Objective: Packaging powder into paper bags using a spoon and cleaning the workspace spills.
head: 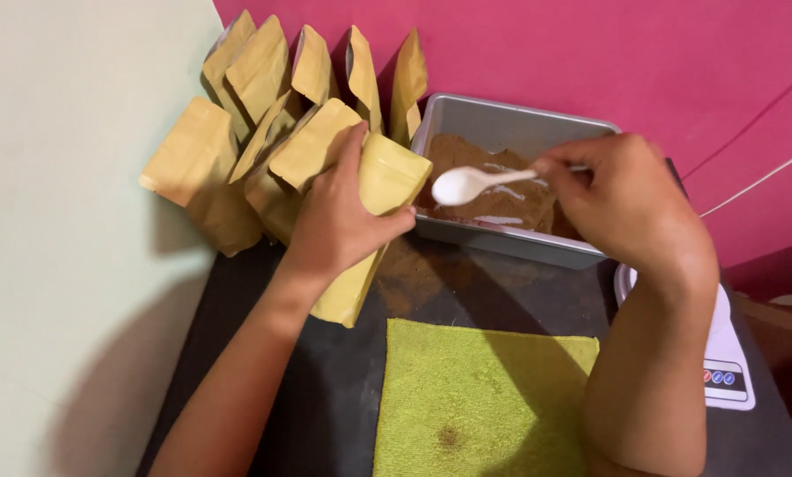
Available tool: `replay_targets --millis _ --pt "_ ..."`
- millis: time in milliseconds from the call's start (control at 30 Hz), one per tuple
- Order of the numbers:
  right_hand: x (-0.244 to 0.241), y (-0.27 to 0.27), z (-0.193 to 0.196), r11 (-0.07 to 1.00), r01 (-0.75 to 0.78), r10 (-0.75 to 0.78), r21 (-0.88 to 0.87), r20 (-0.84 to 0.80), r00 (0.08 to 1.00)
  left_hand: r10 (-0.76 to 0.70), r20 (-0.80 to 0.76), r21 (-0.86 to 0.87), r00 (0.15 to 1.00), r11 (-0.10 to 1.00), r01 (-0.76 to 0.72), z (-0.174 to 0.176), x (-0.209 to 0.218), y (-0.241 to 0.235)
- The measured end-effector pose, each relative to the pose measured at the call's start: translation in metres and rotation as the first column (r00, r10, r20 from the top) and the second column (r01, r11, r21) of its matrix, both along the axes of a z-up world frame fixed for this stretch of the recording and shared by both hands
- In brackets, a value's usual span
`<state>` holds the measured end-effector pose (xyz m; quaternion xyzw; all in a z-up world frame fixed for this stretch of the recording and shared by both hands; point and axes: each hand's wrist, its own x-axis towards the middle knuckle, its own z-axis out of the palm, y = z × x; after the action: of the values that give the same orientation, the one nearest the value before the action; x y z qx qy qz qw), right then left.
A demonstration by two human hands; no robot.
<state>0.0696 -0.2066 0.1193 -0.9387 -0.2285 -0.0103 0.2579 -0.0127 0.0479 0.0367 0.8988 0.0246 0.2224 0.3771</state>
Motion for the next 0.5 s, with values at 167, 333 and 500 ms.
replay_targets --millis 167,333,500 --pt "0.010 0.019 -0.016 0.984 -0.164 0.163 -0.074 -0.020 0.986 0.025 0.112 0.054 0.993 0.998 -0.032 -0.009 0.001 0.008" --pt "0.021 0.019 -0.027 0.985 0.077 -0.063 -0.158 0.092 0.994 0.046 0.081 0.052 0.996 0.997 -0.050 -0.004 -0.004 0.007" --pt "0.003 0.016 -0.014 0.975 0.095 -0.078 -0.203 0.090 0.993 0.056 0.068 0.065 0.996 0.996 -0.060 -0.003 -0.002 0.008"
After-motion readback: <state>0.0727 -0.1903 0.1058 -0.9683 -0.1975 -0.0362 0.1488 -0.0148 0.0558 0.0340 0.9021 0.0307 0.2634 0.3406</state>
